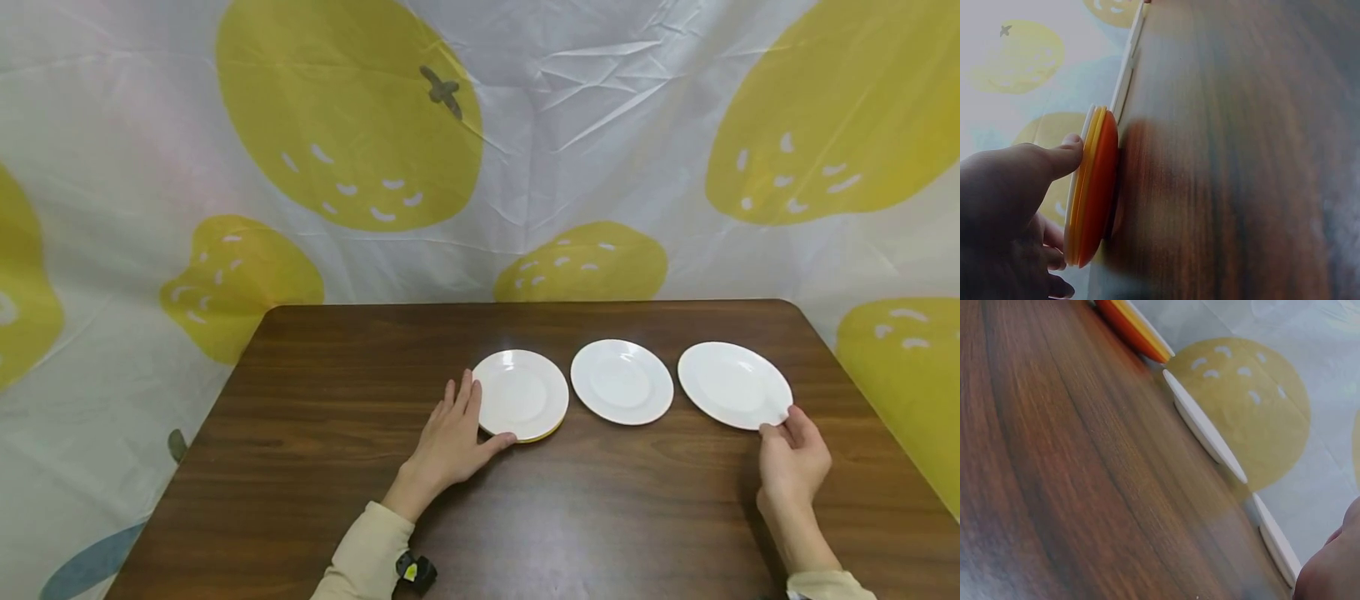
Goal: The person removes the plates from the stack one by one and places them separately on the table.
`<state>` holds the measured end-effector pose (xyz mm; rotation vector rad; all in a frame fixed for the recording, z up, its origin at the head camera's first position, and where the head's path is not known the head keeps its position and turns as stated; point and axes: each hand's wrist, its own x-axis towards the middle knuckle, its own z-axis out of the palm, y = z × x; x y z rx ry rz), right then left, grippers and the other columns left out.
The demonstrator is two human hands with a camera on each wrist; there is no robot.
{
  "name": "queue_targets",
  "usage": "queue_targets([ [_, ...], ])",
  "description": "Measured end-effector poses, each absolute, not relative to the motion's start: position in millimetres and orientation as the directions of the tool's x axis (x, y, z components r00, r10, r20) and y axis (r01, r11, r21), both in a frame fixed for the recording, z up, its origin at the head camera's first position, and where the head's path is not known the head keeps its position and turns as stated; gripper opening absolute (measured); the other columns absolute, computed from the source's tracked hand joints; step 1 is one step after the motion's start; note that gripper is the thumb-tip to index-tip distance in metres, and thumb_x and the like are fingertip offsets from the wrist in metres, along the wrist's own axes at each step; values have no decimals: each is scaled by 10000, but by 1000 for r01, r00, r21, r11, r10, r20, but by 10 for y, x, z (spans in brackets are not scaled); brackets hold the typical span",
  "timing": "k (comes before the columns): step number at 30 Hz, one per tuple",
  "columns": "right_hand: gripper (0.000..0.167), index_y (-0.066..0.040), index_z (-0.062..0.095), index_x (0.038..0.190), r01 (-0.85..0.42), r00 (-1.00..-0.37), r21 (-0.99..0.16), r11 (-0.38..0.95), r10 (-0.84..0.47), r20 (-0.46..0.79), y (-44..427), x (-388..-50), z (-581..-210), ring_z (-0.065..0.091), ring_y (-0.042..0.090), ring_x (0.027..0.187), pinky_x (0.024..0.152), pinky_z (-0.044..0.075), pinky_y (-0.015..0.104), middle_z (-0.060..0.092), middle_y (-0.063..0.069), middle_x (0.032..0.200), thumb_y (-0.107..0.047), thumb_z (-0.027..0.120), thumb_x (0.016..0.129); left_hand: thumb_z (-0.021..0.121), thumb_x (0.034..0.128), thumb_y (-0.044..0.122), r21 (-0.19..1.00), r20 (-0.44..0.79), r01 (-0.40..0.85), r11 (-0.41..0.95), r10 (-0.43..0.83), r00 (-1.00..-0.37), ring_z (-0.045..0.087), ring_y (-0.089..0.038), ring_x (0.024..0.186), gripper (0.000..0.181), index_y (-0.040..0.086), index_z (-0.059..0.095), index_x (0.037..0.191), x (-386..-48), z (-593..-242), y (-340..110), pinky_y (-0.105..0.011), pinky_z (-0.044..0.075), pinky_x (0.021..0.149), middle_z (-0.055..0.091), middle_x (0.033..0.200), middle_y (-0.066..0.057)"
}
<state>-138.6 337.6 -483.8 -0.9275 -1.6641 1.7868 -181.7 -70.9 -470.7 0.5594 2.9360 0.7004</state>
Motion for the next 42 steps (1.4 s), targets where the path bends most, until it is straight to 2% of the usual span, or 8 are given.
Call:
queue_targets([
  [6, 599, -34, 397, 1550, 119, -637, -992, -36, 764, -104, 3340, -1377, -4806, 482, 109, 1317, 977, 386, 49, 439, 173, 1567, -78, 513, 965, 574, 940, 655, 451, 9, 331, 829, 366, -931, 144, -463, 1546, 1014, -26, 212, 1598, -1814, -4719, -711, -602, 271, 1202, 110, 1694, -211],
  [12, 571, -42, 458, 1519, 145, -650, -988, 49, 758, -58, 3226, -1403, -4740, 487, 102, 1247, 1036, 369, 128, 513, 80, 1475, -83, 521, 953, 570, 938, 662, 454, 2, 324, 830, 363, -932, 134, -456, 1550, 1019, -24, 206, 1599, -1805, -4709, -717, -601, 259, 1208, 99, 1697, -204],
  [18, 562, -18, 445, 1519, 123, -693, -991, 59, 719, -44, 3083, -1445, -4677, 478, 188, 1346, 1164, 354, 274, 525, 100, 1452, -66, 513, 963, 553, 935, 683, 457, -8, 313, 833, 356, -935, 116, -437, 1558, 1029, -7, 189, 1607, -1807, -4717, -714, -591, 242, 1219, 79, 1703, -185],
  [20, 561, -13, 437, 1522, 123, -705, -991, 52, 708, -50, 3043, -1457, -4659, 476, 204, 1351, 1167, 357, 285, 516, 119, 1460, -67, 515, 969, 548, 935, 689, 457, -9, 313, 833, 356, -934, 117, -437, 1558, 1032, -5, 188, 1608, -1806, -4720, -712, -591, 244, 1218, 78, 1704, -182],
  [23, 556, -11, 436, 1522, 110, -717, -994, 17, 694, -67, 2995, -1470, -4636, 485, 198, 1323, 1112, 384, 203, 530, 114, 1439, -70, 529, 976, 553, 934, 686, 457, -9, 315, 832, 358, -934, 125, -441, 1556, 1030, -6, 193, 1607, -1810, -4727, -711, -592, 253, 1214, 84, 1703, -186],
  [27, 551, -3, 438, 1517, 75, -736, -996, -42, 672, -84, 2928, -1483, -4562, 505, 167, 1273, 994, 415, 97, 599, -50, 1247, -47, 545, 979, 562, 936, 674, 458, -5, 318, 830, 360, -933, 131, -449, 1553, 1022, -12, 203, 1603, -1814, -4730, -714, -591, 256, 1213, 91, 1700, -194],
  [30, 548, 10, 436, 1513, 51, -755, -996, -69, 651, -83, 2875, -1497, -4501, 524, 141, 1233, 973, 425, 91, 575, -166, 1118, -26, 548, 977, 554, 938, 678, 455, -8, 317, 833, 359, -933, 123, -444, 1555, 1024, -9, 194, 1606, -1817, -4734, -717, -590, 248, 1217, 83, 1702, -189],
  [42, 526, 1, 424, 1521, 70, -833, -994, -89, 542, -107, 2598, -1522, -4391, 584, 6, 1127, 955, 443, 91, 595, -87, 1203, -39, 531, 1007, 544, 930, 699, 455, -7, 312, 834, 353, -935, 119, -436, 1558, 1040, 3, 180, 1611, -1818, -4740, -707, -592, 246, 1217, 78, 1705, -182],
])
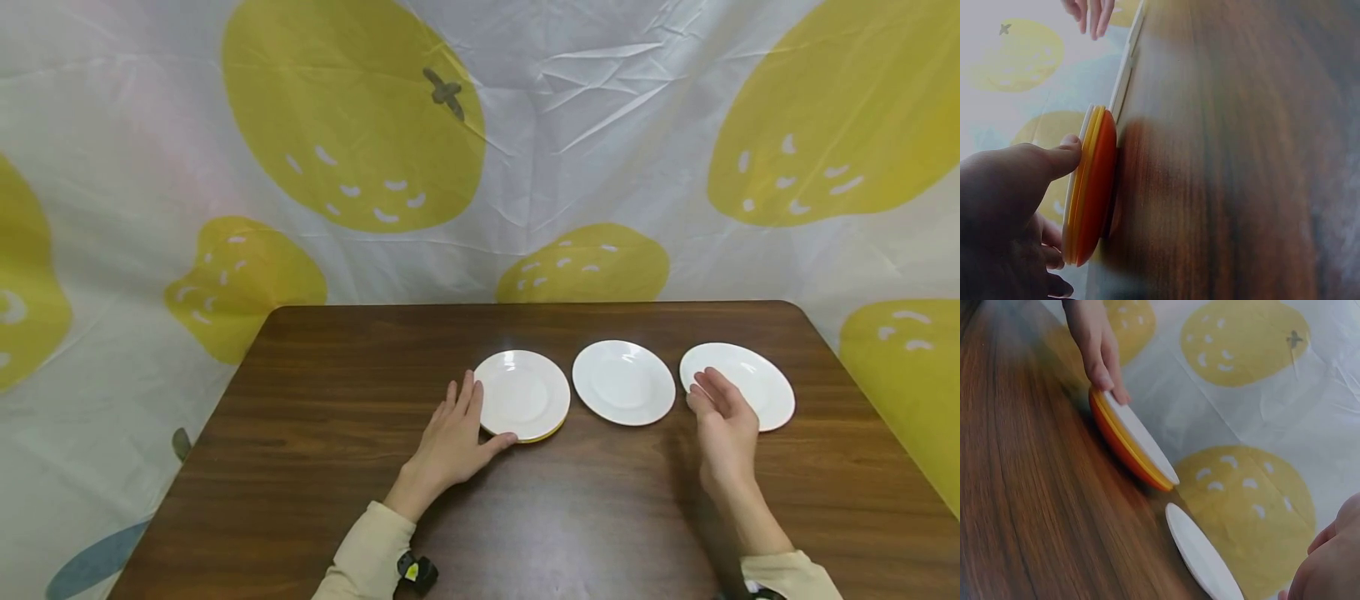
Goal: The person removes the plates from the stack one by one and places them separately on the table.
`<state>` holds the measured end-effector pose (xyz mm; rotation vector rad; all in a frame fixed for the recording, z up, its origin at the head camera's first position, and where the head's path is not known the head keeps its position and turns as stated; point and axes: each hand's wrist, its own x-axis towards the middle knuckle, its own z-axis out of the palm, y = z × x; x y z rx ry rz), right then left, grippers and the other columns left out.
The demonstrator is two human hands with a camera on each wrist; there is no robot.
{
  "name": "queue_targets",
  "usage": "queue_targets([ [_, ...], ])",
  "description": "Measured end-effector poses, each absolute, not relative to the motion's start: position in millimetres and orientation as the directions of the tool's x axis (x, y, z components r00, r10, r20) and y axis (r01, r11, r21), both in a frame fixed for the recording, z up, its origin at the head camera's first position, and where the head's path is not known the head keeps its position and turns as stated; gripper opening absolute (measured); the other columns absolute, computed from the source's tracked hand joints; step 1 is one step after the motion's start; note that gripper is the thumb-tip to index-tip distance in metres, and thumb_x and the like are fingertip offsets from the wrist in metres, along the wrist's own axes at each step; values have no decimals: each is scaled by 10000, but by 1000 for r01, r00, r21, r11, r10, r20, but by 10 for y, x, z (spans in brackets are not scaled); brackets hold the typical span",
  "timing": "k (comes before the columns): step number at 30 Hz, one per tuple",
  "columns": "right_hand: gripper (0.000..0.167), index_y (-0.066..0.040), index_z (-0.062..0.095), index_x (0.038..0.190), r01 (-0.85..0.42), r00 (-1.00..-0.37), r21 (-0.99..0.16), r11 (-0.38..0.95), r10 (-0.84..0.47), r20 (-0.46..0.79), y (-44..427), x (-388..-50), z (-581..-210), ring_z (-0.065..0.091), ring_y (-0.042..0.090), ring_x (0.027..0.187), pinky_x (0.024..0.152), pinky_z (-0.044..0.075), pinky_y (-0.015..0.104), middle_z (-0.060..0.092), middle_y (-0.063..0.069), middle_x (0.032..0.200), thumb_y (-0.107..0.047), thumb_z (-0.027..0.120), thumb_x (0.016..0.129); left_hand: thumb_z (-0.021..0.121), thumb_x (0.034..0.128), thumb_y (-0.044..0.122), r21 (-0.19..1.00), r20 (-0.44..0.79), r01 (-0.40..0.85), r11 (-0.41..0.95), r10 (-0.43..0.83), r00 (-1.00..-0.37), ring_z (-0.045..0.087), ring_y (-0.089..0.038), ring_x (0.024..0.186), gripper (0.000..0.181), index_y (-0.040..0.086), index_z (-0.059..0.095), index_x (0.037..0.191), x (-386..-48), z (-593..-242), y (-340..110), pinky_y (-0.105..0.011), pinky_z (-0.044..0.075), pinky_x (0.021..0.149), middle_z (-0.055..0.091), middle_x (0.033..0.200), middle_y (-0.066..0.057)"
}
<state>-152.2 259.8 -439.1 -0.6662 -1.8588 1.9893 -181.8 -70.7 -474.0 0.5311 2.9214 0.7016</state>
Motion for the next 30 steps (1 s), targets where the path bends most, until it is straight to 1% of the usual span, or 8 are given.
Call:
queue_targets([
  [5, 512, 25, 428, 1508, 51, -867, -997, -65, 492, -76, 2470, -1546, -4378, 593, -63, 1032, 931, 446, 73, 596, -142, 1129, -10, 523, 1006, 546, 933, 694, 457, -11, 311, 833, 356, -935, 117, -434, 1559, 1039, 2, 172, 1612, -1811, -4723, -705, -590, 241, 1220, 66, 1706, -176],
  [12, 515, 10, 415, 1521, 66, -909, -998, -14, 413, -66, 2299, -1593, -4389, 591, -46, 1079, 913, 450, 66, 604, -109, 1204, -12, 507, 1016, 556, 937, 678, 460, -5, 317, 829, 360, -933, 125, -446, 1554, 1027, -11, 193, 1606, -1821, -4741, -702, -597, 255, 1212, 82, 1702, -192],
  [16, 509, 17, 425, 1513, 71, -922, -997, -3, 382, -67, 2203, -1607, -4409, 607, -41, 1092, 895, 462, 59, 613, -200, 1124, -5, 512, 1011, 547, 939, 683, 458, -12, 312, 832, 357, -934, 111, -435, 1559, 1026, -3, 182, 1609, -1823, -4750, -699, -593, 248, 1217, 69, 1705, -182],
  [18, 499, 21, 440, 1500, 72, -926, -997, -1, 372, -67, 2156, -1611, -4420, 616, -47, 1080, 890, 467, 60, 624, -200, 1123, 5, 515, 1007, 555, 939, 675, 460, -8, 315, 830, 359, -933, 115, -441, 1557, 1024, -10, 190, 1606, -1820, -4750, -700, -598, 255, 1211, 74, 1703, -188],
  [21, 490, 30, 448, 1488, 73, -933, -997, 5, 353, -66, 2085, -1614, -4438, 626, -62, 1058, 886, 471, 62, 647, -2, 1308, 13, 517, 1004, 573, 938, 660, 465, -1, 319, 826, 361, -933, 123, -450, 1554, 1020, -20, 203, 1601, -1820, -4752, -704, -601, 268, 1204, 79, 1701, -198],
  [24, 487, 41, 436, 1486, 69, -944, -998, -5, 322, -67, 2009, -1612, -4456, 631, -56, 1060, 899, 481, 76, 526, 241, 1466, 21, 510, 1004, 567, 939, 665, 468, -8, 313, 826, 358, -934, 113, -439, 1558, 1023, -15, 192, 1604, -1817, -4748, -704, -592, 259, 1212, 66, 1704, -188],
  [26, 486, 52, 426, 1485, 65, -952, -998, -26, 300, -70, 1957, -1610, -4472, 640, -46, 1062, 909, 493, 95, 488, 296, 1485, 23, 507, 1006, 562, 940, 667, 472, -10, 311, 825, 357, -934, 109, -435, 1560, 1023, -15, 188, 1605, -1815, -4747, -705, -585, 259, 1215, 62, 1704, -189],
  [30, 477, 69, 421, 1477, 56, -964, -997, -59, 256, -69, 1851, -1601, -4517, 663, -22, 1063, 922, 520, 137, 495, 327, 1467, 36, 506, 1008, 569, 943, 656, 485, -4, 313, 817, 360, -933, 108, -432, 1560, 1019, -22, 189, 1602, -1813, -4750, -708, -571, 269, 1215, 57, 1701, -200],
])
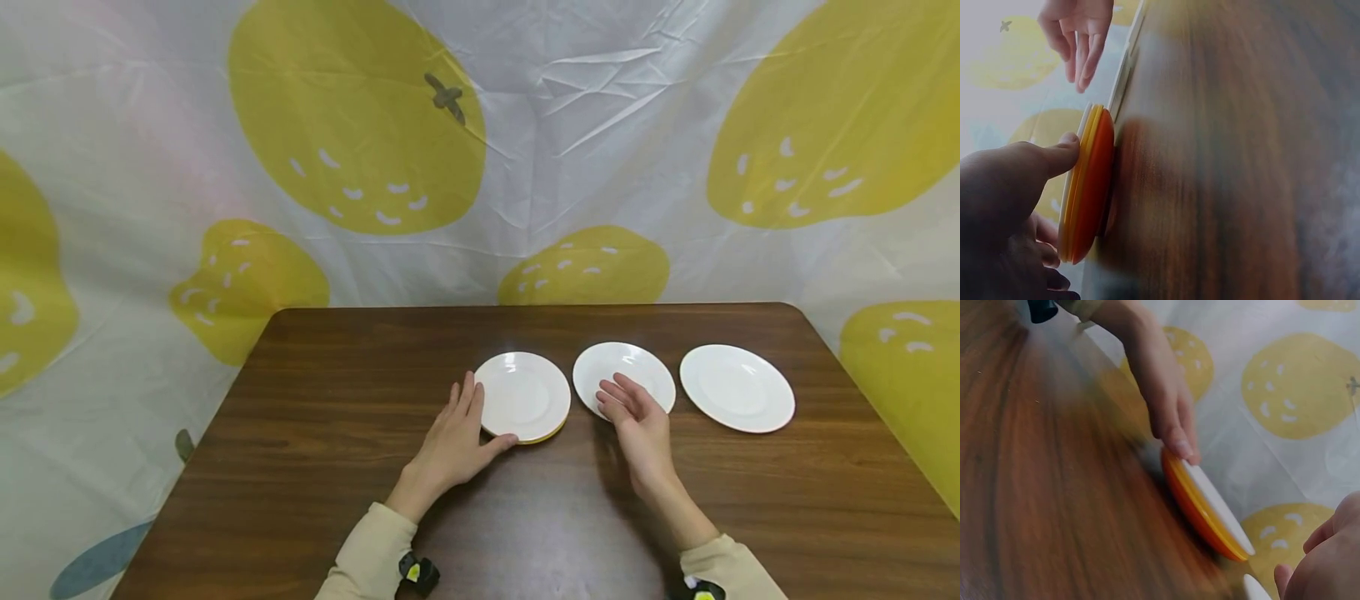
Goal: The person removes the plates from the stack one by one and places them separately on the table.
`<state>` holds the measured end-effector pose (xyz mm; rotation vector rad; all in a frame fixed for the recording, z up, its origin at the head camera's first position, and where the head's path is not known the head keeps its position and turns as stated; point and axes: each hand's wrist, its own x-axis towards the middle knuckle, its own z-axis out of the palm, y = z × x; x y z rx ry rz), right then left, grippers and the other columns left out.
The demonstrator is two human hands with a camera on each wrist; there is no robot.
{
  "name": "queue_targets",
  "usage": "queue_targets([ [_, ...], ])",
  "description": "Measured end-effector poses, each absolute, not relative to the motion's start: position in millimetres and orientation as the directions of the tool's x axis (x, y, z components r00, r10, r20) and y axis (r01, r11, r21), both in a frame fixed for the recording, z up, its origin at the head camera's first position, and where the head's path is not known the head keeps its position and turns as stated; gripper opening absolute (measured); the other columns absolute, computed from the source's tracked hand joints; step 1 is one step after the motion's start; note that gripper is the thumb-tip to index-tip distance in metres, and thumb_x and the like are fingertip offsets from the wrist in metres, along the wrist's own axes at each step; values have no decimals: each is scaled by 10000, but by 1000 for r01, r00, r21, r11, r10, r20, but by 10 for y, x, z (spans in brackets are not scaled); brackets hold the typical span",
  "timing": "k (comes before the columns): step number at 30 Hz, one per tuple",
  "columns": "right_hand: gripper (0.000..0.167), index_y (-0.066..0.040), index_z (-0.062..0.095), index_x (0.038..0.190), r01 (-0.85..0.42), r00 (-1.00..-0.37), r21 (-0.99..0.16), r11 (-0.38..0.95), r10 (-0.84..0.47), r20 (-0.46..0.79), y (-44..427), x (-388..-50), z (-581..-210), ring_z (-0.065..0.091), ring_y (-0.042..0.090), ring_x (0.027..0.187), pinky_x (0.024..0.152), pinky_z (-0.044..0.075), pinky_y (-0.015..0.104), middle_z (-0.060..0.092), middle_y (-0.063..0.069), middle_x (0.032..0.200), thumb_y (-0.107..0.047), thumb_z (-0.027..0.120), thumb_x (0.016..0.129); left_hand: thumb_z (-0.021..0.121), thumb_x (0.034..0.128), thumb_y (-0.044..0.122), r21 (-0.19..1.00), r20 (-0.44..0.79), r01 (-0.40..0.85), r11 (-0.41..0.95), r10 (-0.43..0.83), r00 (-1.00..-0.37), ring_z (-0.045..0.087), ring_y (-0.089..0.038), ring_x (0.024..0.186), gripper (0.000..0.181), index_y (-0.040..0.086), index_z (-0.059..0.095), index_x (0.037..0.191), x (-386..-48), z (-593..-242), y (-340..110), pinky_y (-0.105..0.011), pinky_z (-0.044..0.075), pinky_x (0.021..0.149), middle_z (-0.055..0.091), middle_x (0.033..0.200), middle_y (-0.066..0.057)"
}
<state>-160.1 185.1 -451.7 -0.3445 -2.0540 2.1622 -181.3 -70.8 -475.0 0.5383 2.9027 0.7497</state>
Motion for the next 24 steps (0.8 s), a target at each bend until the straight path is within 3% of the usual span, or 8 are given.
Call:
queue_targets([
  [10, 482, 73, 437, 1465, 73, -978, -996, -53, 192, -82, 1674, -1601, -4620, 688, -7, 1018, 888, 534, 144, 549, 325, 1414, 65, 520, 990, 602, 919, 664, 531, -1, 299, 793, 353, -936, 109, -420, 1561, 1039, -13, 209, 1601, -1813, -4780, -719, -551, 296, 1207, 45, 1695, -225],
  [19, 486, 64, 441, 1467, 92, -982, -995, -34, 161, -96, 1620, -1601, -4680, 678, -21, 984, 895, 553, 191, 571, 307, 1402, 56, 531, 989, 691, 897, 590, 609, 31, 286, 739, 339, -940, 323, -447, 1488, 992, -17, 300, 1577, -1834, -4780, -741, -555, 390, 1146, 154, 1660, -287],
  [24, 489, 72, 439, 1465, 87, -982, -996, -30, 163, -90, 1605, -1602, -4689, 676, -20, 984, 881, 551, 177, 567, 314, 1402, 68, 526, 983, 720, 894, 549, 619, 57, 296, 727, 334, -941, 342, -448, 1478, 959, -14, 332, 1566, -1848, -4780, -755, -568, 386, 1144, 203, 1647, -290],
])
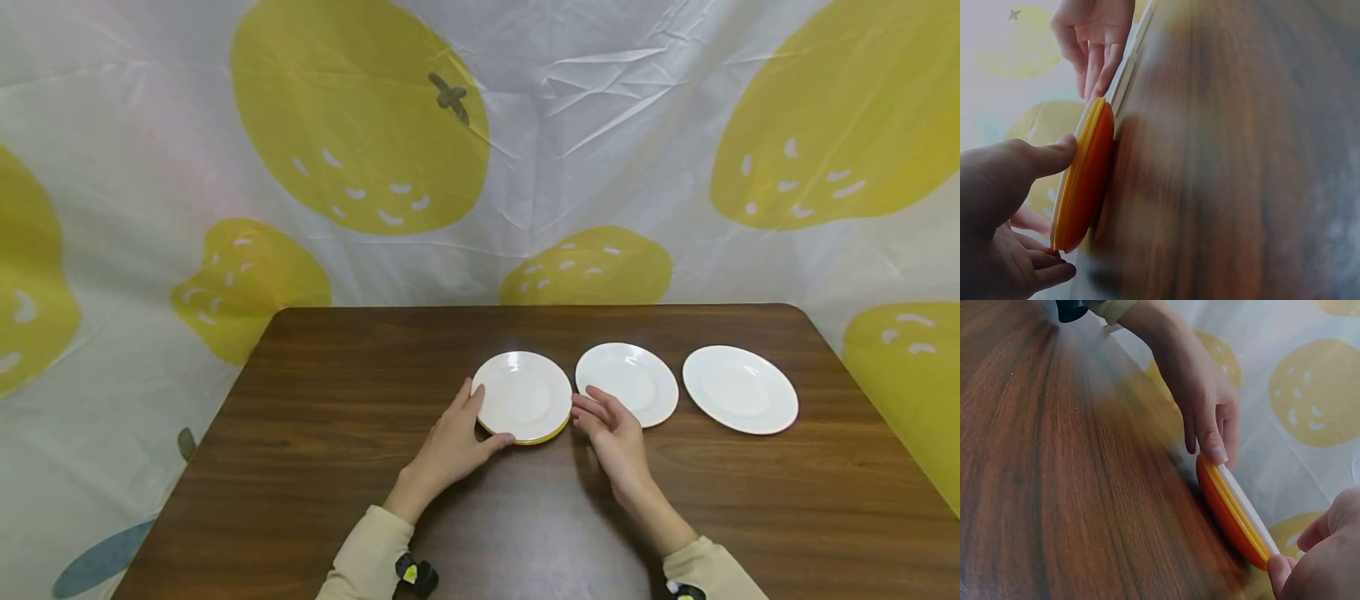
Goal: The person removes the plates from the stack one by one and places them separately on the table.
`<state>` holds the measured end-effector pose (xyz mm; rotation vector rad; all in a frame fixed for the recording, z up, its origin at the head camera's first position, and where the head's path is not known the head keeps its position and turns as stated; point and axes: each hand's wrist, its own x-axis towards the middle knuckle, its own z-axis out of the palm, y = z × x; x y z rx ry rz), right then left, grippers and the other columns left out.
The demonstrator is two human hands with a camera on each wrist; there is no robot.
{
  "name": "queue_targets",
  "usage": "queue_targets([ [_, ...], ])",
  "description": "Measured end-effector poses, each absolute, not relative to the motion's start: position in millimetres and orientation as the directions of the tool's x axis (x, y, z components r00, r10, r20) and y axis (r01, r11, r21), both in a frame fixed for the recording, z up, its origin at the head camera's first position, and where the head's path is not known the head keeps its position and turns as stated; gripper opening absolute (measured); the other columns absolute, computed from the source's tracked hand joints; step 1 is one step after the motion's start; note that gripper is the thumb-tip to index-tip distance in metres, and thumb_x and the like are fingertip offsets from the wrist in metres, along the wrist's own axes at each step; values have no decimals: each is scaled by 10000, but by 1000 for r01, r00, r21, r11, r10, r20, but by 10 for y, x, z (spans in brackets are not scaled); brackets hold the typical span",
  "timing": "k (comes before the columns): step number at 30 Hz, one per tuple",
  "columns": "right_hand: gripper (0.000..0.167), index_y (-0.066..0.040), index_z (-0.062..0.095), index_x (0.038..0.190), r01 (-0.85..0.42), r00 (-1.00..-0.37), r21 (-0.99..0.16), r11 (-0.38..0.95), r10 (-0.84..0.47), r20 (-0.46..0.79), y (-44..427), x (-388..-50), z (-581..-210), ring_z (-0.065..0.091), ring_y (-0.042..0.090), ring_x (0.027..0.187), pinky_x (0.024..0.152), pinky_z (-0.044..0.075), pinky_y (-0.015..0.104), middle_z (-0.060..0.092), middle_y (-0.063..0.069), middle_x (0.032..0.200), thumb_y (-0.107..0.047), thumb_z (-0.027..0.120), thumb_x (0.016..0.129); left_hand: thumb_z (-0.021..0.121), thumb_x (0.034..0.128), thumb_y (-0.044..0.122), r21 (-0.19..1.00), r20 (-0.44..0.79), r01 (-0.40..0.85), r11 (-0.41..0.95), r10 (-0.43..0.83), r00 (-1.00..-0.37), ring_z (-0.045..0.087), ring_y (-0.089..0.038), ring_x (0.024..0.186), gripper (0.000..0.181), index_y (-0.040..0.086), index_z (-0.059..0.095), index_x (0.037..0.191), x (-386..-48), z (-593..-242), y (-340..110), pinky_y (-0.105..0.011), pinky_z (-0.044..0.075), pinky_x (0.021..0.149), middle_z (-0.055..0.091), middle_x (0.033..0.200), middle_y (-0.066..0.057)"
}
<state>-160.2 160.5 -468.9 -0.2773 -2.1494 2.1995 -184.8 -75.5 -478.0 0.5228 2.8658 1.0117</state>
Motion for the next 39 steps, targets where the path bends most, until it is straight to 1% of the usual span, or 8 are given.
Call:
queue_targets([
  [5, 486, 98, 445, 1452, 61, -984, -998, -22, 168, -64, 1576, -1609, -4695, 665, -20, 989, 864, 535, 134, 557, 337, 1395, 107, 511, 971, 714, 900, 548, 603, 62, 308, 736, 341, -938, 367, -440, 1466, 942, -16, 347, 1559, -1838, -4781, -767, -549, 398, 1141, 177, 1662, -269],
  [7, 484, 108, 447, 1446, 50, -984, -999, -14, 171, -52, 1565, -1608, -4693, 659, -27, 992, 866, 526, 119, 554, 342, 1394, 116, 508, 966, 706, 903, 554, 588, 61, 316, 744, 350, -935, 337, -421, 1489, 938, -16, 350, 1558, -1834, -4783, -772, -536, 388, 1154, 157, 1672, -253],
  [12, 479, 114, 447, 1443, 44, -984, -999, 0, 175, -43, 1555, -1603, -4688, 647, -51, 999, 868, 508, 94, 547, 341, 1403, 99, 513, 969, 699, 909, 553, 557, 65, 346, 755, 375, -925, 208, -376, 1550, 925, -22, 361, 1549, -1830, -4783, -784, -524, 331, 1195, 145, 1682, -222],
  [24, 450, 106, 480, 1416, 60, -981, -998, 30, 185, -54, 1573, -1627, -4703, 644, -73, 976, 851, 498, 82, 566, 328, 1391, 79, 540, 971, 714, 911, 514, 560, 70, 344, 754, 370, -926, 215, -366, 1552, 861, 16, 406, 1542, -1842, -4774, -805, -541, 321, 1198, 215, 1672, -185],
  [28, 438, 68, 508, 1402, 78, -977, -996, 42, 200, -68, 1582, -1629, -4711, 647, -67, 929, 817, 497, 96, 618, 298, 1325, 41, 580, 971, 705, 914, 521, 554, 73, 352, 754, 377, -923, 226, -370, 1547, 854, 23, 410, 1542, -1844, -4786, -811, -544, 324, 1195, 231, 1666, -187],
  [31, 433, 47, 529, 1387, 86, -974, -996, 34, 214, -77, 1582, -1621, -4709, 654, -43, 884, 793, 513, 120, 664, 246, 1218, 43, 600, 960, 702, 919, 515, 554, 82, 367, 747, 390, -917, 239, -384, 1539, 842, 23, 415, 1539, -1842, -4797, -816, -548, 330, 1190, 248, 1658, -196],
  [36, 450, 50, 528, 1389, 70, -972, -998, 0, 225, -68, 1578, -1630, -4722, 664, -3, 805, 751, 555, 158, 682, 152, 1092, 73, 593, 944, 685, 931, 521, 560, 81, 376, 738, 403, -912, 240, -387, 1537, 822, 40, 418, 1542, -1837, -4798, -816, -538, 320, 1199, 253, 1657, -186],
  [39, 483, 42, 502, 1420, 63, -975, -998, -15, 213, -65, 1566, -1636, -4734, 659, 10, 759, 724, 565, 170, 686, 164, 1079, 82, 579, 945, 661, 941, 542, 565, 68, 378, 734, 414, -907, 238, -396, 1537, 811, 58, 418, 1546, -1825, -4796, -814, -547, 328, 1192, 252, 1659, -181],
])
